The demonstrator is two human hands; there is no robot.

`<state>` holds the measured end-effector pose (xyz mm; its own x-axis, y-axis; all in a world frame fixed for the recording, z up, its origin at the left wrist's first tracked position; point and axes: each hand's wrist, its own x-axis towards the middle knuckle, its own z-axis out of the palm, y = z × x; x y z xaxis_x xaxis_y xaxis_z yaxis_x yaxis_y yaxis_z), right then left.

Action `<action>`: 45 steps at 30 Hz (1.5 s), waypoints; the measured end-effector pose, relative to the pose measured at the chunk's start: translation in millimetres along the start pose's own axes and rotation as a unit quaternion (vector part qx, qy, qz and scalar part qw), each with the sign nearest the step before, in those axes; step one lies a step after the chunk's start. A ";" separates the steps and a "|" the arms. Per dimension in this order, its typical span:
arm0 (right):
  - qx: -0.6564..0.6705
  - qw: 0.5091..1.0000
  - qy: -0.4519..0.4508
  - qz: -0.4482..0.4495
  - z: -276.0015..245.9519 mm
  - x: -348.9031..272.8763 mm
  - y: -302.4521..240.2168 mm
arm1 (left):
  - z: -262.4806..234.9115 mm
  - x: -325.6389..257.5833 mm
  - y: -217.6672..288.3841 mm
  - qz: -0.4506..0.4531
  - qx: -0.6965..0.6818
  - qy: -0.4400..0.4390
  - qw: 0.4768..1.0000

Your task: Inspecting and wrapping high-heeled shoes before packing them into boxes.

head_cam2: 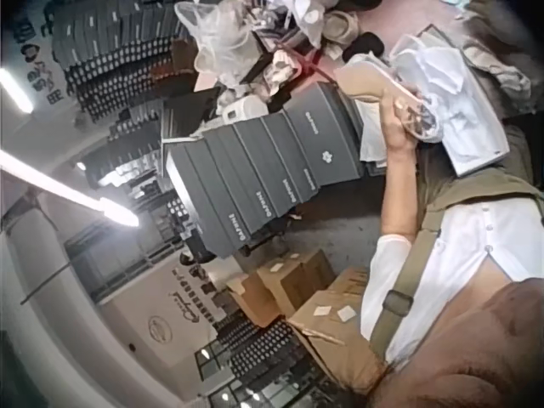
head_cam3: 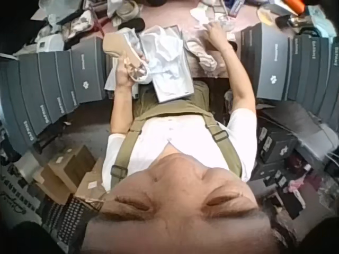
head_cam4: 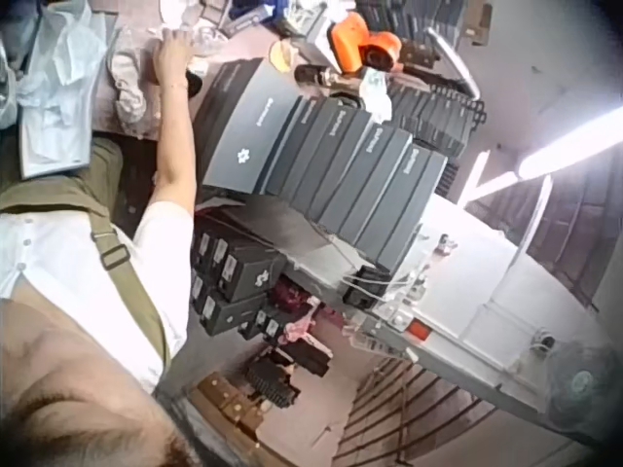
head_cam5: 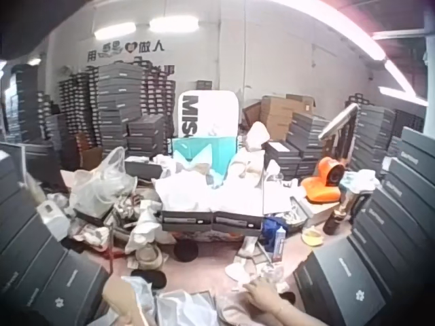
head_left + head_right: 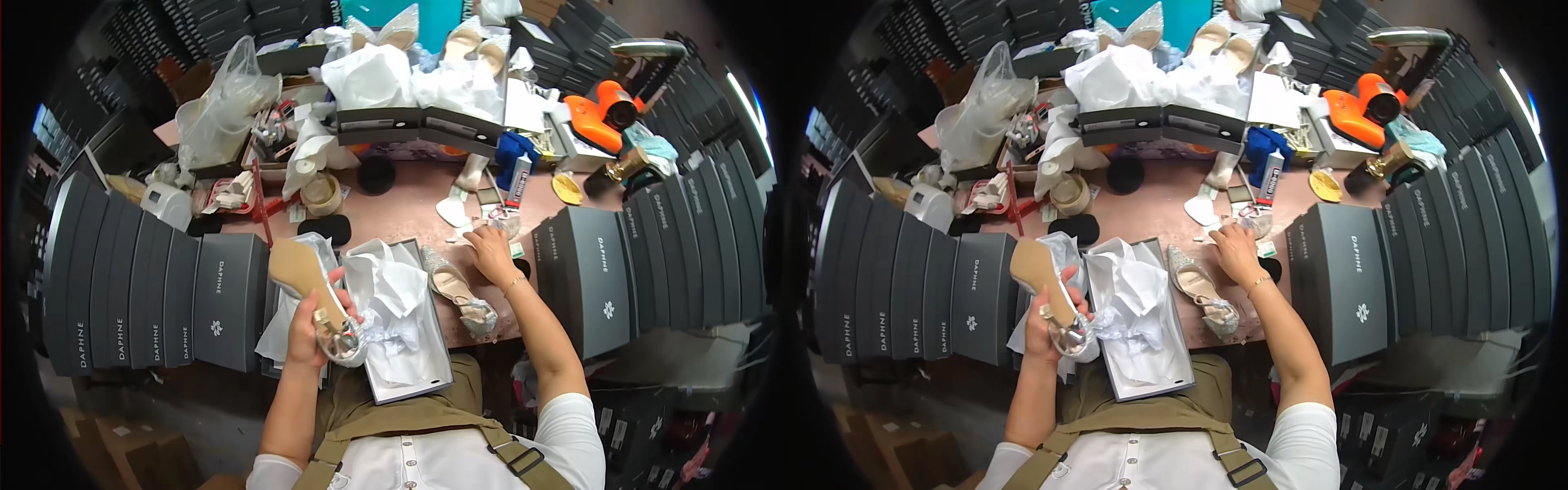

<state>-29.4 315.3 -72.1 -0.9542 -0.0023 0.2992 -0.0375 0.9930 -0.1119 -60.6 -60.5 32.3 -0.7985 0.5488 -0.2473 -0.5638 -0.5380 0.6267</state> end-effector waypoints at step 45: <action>0.357 0.913 0.078 0.182 -146.2 -109.9 -153.8 | -16.2 -76.9 -56.4 0.046 0.278 -0.051 0.958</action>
<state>124.6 180.0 50.7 -0.8900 0.3849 0.2443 0.0368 0.5948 -0.8030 29.2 -82.7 4.0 -0.7989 0.5900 -0.1173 -0.2703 -0.1779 0.9462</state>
